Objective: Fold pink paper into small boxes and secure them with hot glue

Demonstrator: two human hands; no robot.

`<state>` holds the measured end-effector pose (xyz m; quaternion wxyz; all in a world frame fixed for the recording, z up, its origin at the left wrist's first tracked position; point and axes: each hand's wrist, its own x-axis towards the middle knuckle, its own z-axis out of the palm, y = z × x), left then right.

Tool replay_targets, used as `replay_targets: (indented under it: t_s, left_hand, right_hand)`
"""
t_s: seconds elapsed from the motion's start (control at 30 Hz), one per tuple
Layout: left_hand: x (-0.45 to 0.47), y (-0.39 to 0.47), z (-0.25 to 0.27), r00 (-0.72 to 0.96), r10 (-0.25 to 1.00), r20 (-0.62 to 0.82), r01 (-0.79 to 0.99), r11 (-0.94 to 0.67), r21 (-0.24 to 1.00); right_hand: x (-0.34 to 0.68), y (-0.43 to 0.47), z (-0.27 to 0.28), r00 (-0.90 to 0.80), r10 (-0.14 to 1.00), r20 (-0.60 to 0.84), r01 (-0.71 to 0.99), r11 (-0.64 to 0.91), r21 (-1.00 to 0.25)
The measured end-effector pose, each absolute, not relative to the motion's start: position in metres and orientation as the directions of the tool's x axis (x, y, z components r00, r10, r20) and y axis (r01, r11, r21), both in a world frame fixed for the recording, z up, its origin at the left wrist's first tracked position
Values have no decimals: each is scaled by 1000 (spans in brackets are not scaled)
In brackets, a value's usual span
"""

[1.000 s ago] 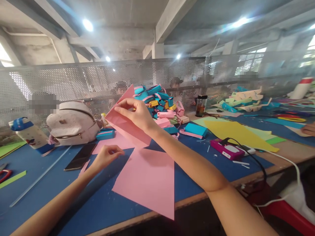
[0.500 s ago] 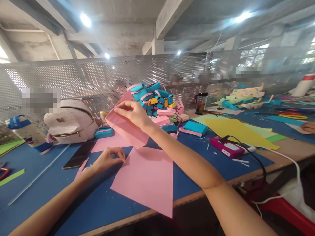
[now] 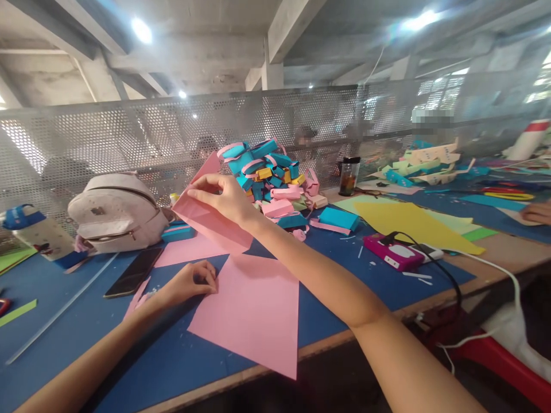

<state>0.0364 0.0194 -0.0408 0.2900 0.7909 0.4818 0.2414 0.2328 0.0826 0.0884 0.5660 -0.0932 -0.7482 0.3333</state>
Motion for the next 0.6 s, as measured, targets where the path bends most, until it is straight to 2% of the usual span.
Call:
replay_targets:
  t_s: [0.17, 0.33, 0.43, 0.53, 0.6]
  left_hand:
    - [40, 16, -35, 459, 882, 108, 618, -405, 674]
    - [30, 19, -27, 266, 944, 193, 523, -310, 794]
    - [22, 23, -24, 203, 961, 190, 443, -263, 857]
    - [22, 22, -23, 211, 968, 135, 486, -224, 845]
    - [26, 19, -24, 260, 960, 106, 562, -240, 792]
  right_hand:
    - [232, 79, 89, -344, 526, 778, -222, 759, -612]
    - [231, 82, 88, -342, 511, 789, -247, 761, -600]
    - [230, 83, 87, -342, 503, 794, -259, 762, -594]
    - [231, 83, 86, -340, 512, 789, -234, 767, -598]
    - [231, 82, 86, -337, 513, 790, -221, 772, -596]
